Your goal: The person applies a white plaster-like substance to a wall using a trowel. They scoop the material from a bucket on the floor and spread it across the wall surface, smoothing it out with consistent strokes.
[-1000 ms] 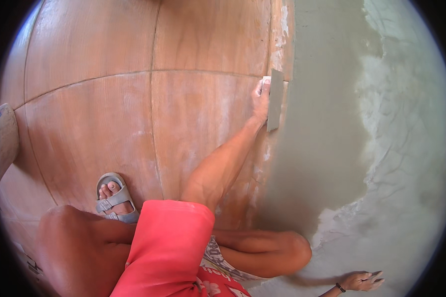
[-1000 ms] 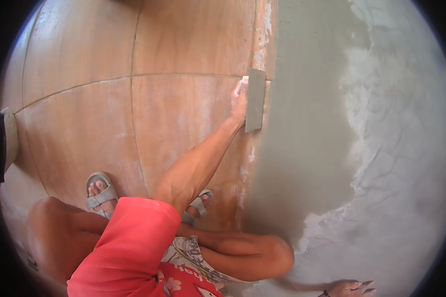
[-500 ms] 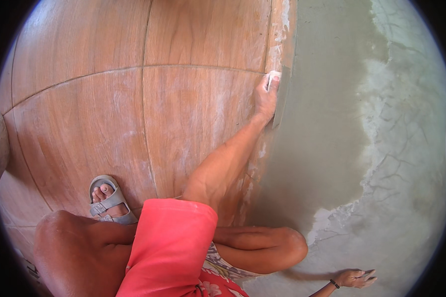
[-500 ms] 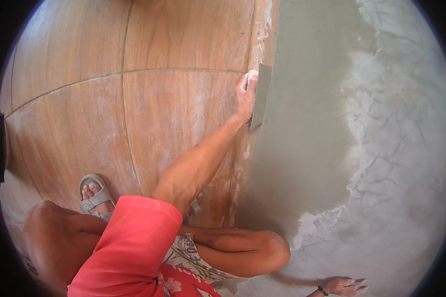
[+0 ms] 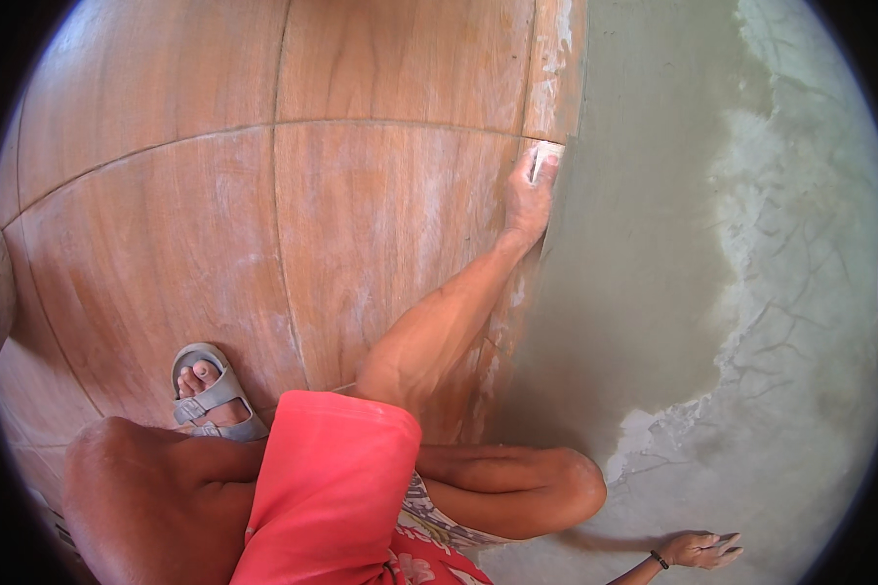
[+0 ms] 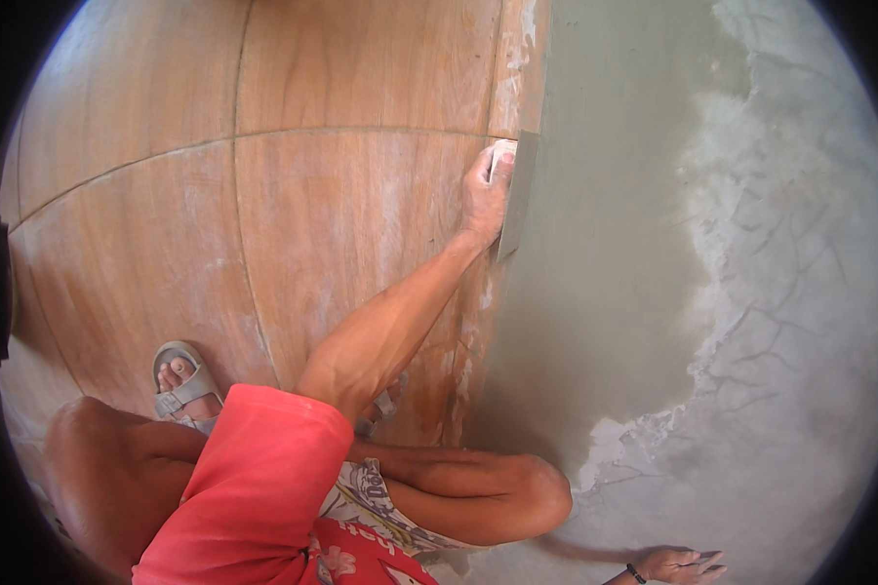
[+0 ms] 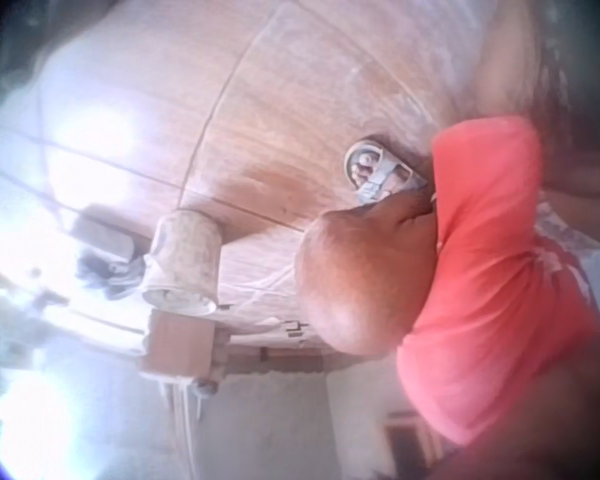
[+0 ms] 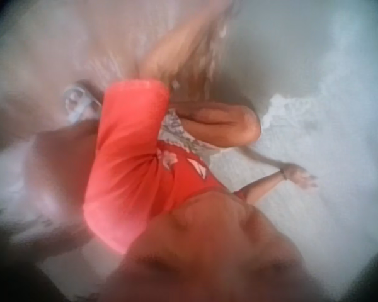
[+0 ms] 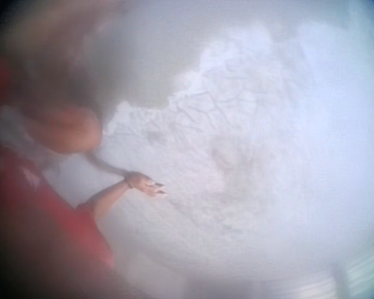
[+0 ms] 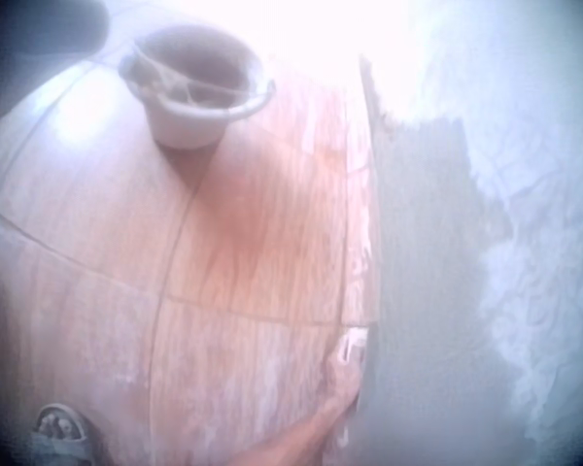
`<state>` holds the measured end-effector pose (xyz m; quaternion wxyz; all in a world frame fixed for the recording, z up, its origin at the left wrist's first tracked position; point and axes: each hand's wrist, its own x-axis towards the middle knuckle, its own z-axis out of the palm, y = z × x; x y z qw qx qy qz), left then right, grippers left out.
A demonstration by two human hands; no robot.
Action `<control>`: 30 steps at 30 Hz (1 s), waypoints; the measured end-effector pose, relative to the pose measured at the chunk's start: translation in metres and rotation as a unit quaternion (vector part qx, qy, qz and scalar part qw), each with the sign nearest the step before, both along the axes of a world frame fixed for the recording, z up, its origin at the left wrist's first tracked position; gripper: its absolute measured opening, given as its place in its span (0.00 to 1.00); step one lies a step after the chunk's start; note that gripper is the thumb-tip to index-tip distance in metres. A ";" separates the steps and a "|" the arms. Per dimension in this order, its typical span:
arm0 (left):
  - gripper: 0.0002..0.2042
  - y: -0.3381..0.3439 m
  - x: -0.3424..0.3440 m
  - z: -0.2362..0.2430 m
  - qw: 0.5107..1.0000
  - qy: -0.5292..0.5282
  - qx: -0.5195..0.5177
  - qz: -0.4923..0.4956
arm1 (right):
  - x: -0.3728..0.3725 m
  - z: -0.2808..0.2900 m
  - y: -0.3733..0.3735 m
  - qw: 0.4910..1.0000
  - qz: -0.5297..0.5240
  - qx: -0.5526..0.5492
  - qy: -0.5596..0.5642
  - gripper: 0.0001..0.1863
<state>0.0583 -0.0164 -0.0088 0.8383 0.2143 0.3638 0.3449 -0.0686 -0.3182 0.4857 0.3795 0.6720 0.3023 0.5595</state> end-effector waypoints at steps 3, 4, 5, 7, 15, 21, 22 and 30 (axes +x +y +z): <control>0.25 0.000 -0.002 0.003 1.000 -0.004 0.007 -0.005 | 0.000 0.000 0.000 1.000 0.004 -0.006 0.000 0.23; 0.25 0.000 -0.002 0.002 1.000 0.006 0.012 -0.003 | 0.000 -0.001 0.001 1.000 0.005 -0.005 0.001 0.23; 0.24 0.000 -0.002 0.000 1.000 0.016 0.016 -0.001 | 0.001 -0.001 0.002 1.000 0.005 -0.004 0.001 0.23; 0.22 -0.001 -0.007 0.006 0.999 0.023 0.034 -0.017 | 0.000 0.000 0.001 1.000 -0.003 -0.002 -0.002 0.23; 0.19 -0.021 -0.020 0.009 0.999 0.022 0.023 -0.015 | 0.000 -0.002 0.003 1.000 -0.002 0.007 0.001 0.24; 0.22 -0.056 -0.048 0.012 0.999 0.017 0.002 -0.044 | 0.001 -0.003 0.003 1.000 0.002 0.010 -0.001 0.23; 0.21 -0.065 -0.059 0.017 0.998 0.011 -0.022 -0.065 | 0.000 -0.003 0.002 1.000 0.002 0.008 -0.001 0.23; 0.17 -0.124 -0.095 0.011 0.995 0.037 -0.093 -0.023 | 0.003 -0.006 -0.004 1.000 -0.001 0.023 0.002 0.23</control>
